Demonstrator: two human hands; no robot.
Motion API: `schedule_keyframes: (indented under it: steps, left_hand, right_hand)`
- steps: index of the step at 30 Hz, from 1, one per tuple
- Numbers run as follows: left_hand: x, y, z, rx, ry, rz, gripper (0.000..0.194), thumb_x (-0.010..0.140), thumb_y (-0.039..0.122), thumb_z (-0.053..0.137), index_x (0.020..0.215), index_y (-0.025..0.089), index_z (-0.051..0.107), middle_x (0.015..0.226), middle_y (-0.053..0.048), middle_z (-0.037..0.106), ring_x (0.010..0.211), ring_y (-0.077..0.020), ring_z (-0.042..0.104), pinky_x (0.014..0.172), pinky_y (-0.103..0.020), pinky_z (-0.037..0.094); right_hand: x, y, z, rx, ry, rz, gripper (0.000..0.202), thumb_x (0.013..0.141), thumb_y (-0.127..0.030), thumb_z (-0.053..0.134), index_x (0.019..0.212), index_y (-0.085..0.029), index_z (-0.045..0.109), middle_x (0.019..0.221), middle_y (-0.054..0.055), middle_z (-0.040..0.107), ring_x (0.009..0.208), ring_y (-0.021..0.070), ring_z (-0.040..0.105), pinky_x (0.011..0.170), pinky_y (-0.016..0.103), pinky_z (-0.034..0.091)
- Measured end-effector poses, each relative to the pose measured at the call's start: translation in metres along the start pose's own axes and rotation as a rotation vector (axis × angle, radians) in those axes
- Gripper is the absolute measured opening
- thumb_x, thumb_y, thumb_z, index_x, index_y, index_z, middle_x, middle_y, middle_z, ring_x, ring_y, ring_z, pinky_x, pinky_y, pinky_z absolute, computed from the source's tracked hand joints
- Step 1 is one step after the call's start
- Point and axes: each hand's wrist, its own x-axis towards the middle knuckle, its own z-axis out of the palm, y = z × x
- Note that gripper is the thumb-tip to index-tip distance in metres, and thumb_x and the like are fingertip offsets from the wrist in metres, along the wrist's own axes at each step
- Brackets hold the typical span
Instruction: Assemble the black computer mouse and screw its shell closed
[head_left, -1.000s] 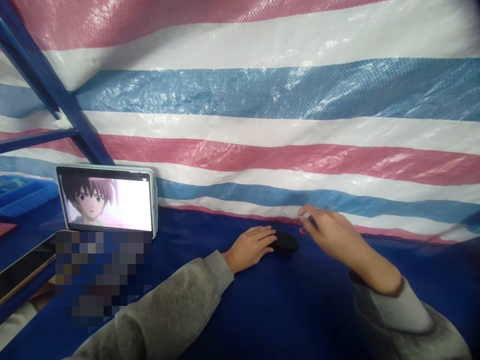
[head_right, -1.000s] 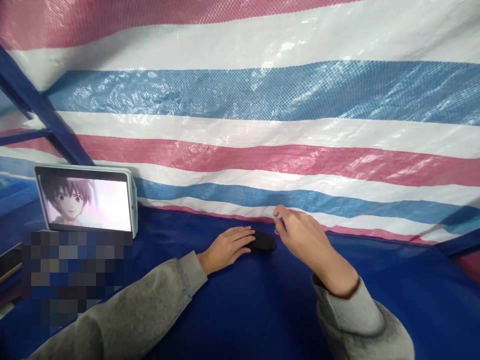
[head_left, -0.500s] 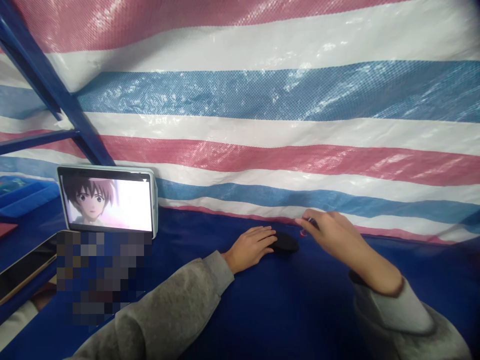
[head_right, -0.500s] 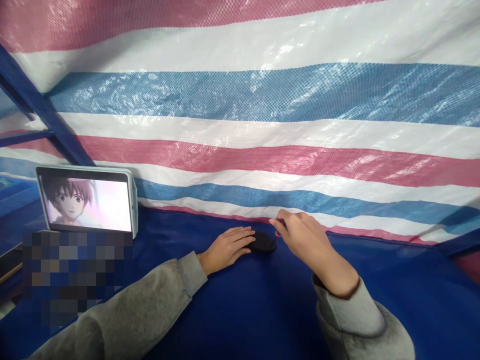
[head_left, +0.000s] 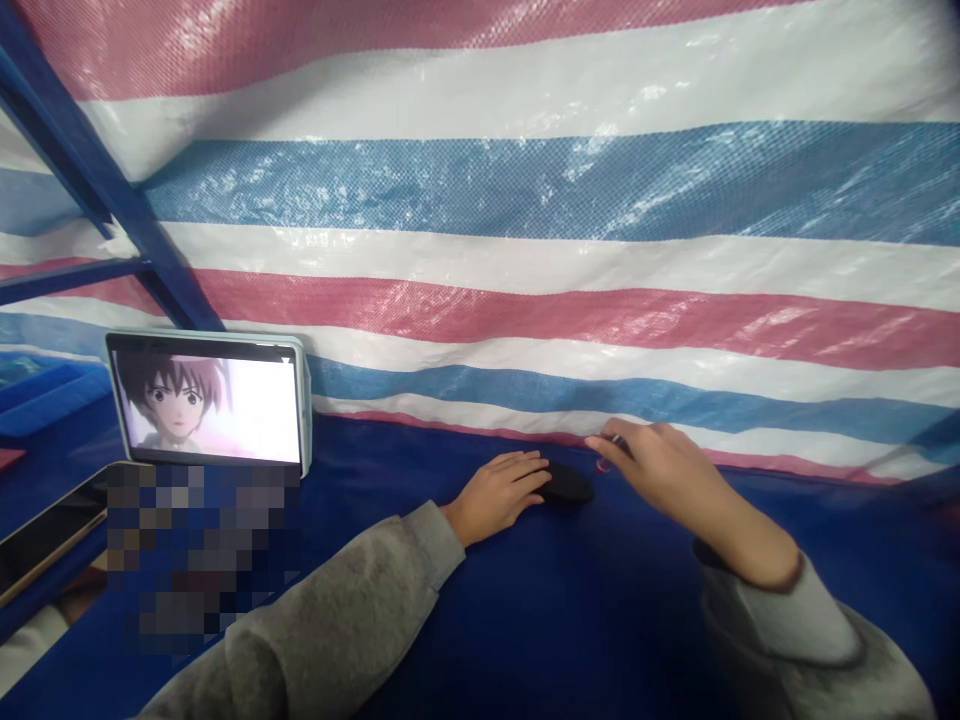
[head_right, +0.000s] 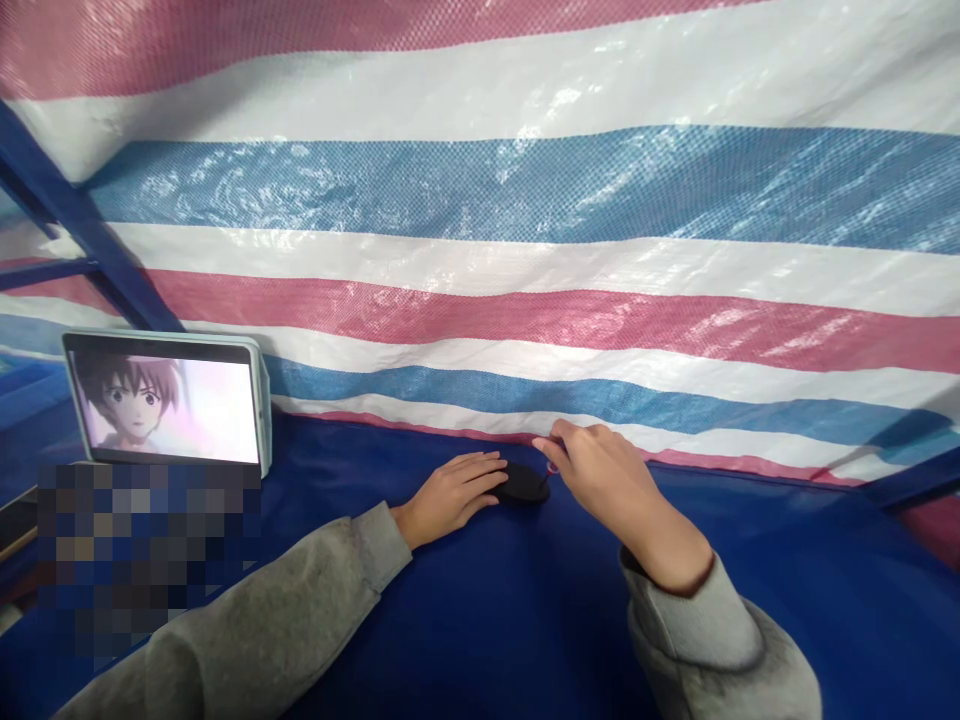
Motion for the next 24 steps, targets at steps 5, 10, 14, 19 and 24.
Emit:
schedule_keyframes:
  steps: [5,10,14,19,24]
  left_hand:
    - [-0.0005,0.0003,-0.0003,-0.007,0.0,-0.001,0.029,0.1,0.032,0.048,0.124,0.019,0.058,0.132,-0.007,0.06,0.129,-0.0187,0.052,0.112,-0.037,0.041]
    - [-0.0011,-0.0014,0.002,-0.024,0.019,-0.001,0.03,0.1,0.034,0.047,0.123,0.018,0.058,0.132,-0.007,0.06,0.129,-0.0194,0.052,0.111,-0.038,0.042]
    - [-0.0014,-0.0027,0.0036,-0.028,0.02,-0.005,0.03,0.1,0.034,0.046,0.123,0.018,0.058,0.132,-0.008,0.06,0.128,-0.0199,0.052,0.11,-0.038,0.042]
    - [-0.0005,-0.0015,0.002,-0.024,0.018,-0.003,0.03,0.1,0.034,0.047,0.123,0.018,0.058,0.132,-0.007,0.06,0.128,-0.0189,0.052,0.111,-0.037,0.042]
    - [-0.001,-0.0013,0.0018,-0.014,0.019,0.002,0.03,0.1,0.033,0.049,0.123,0.017,0.058,0.132,-0.007,0.06,0.129,-0.0186,0.052,0.112,-0.036,0.041]
  right_hand:
    - [-0.0011,-0.0029,-0.0026,-0.065,-0.029,0.031,0.033,0.093,-0.042,0.042,0.088,-0.021,0.067,0.073,0.007,0.071,0.069,0.0229,0.066,0.061,0.03,0.04]
    - [-0.0025,-0.0059,-0.0056,-0.117,-0.048,0.048,0.024,0.087,-0.026,0.045,0.097,-0.021,0.066,0.089,0.008,0.073,0.08,0.0254,0.067,0.066,0.032,0.04]
    - [-0.0011,-0.0064,-0.005,-0.072,-0.06,0.023,0.022,0.086,-0.024,0.046,0.093,-0.021,0.066,0.083,0.007,0.073,0.076,0.0225,0.066,0.065,0.03,0.04]
    - [0.0017,-0.0017,0.0011,-0.062,-0.03,0.06,0.029,0.092,-0.037,0.044,0.102,-0.022,0.066,0.076,0.006,0.073,0.074,0.0241,0.067,0.064,0.031,0.04]
    - [0.001,-0.0021,0.0013,-0.082,-0.043,0.092,0.046,0.093,-0.054,0.038,0.109,-0.021,0.066,0.078,0.008,0.074,0.076,0.0263,0.068,0.063,0.032,0.042]
